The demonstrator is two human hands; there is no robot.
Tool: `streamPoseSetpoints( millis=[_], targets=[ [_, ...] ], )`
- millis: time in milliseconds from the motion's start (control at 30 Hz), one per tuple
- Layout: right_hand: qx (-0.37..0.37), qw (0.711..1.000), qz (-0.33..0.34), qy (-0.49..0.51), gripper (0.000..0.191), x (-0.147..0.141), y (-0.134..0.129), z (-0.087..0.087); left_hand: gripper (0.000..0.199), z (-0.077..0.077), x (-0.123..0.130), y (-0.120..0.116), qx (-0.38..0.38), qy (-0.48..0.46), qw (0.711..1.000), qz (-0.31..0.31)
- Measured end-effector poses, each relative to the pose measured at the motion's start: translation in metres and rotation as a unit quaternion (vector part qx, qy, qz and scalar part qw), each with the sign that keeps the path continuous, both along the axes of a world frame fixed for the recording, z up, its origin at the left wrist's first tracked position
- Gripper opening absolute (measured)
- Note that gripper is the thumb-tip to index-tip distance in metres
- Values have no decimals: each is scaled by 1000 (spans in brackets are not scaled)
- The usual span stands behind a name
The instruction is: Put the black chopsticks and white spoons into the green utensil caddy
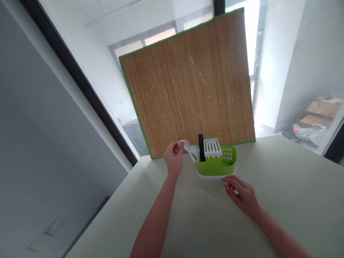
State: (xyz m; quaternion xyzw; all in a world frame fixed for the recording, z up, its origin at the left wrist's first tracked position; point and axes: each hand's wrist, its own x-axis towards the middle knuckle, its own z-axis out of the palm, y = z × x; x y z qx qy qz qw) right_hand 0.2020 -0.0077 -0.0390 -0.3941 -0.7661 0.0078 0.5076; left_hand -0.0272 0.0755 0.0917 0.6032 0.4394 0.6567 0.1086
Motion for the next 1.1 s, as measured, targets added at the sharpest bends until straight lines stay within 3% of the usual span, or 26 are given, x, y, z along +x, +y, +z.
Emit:
streamPoseSetpoints(
  millis=[100,167,367,467,567,733,1100],
  targets=[
    [-3,1000,-6,-17,18,-1,3,-2,24,14,0,29,17,19,1000,16],
    [-5,1000,-8,-27,13,-1,4,-3,24,14,2,44,21,49,998,31],
    [1,999,-24,-48,8,0,5,-2,22,-20,6,69,-16,102,994,46],
    [-6,998,-27,-59,10,-1,6,-3,21,-39,8,74,-59,116,990,48],
    [-15,997,-25,-67,12,-1,7,-4,22,-50,9,74,-113,177,973,90],
    [-22,997,-26,-74,13,-2,8,-4,28,-54,14,71,-189,278,928,160],
    [-28,995,-26,-90,15,-2,8,-5,28,-63,13,77,-209,334,905,159]
  ],
)
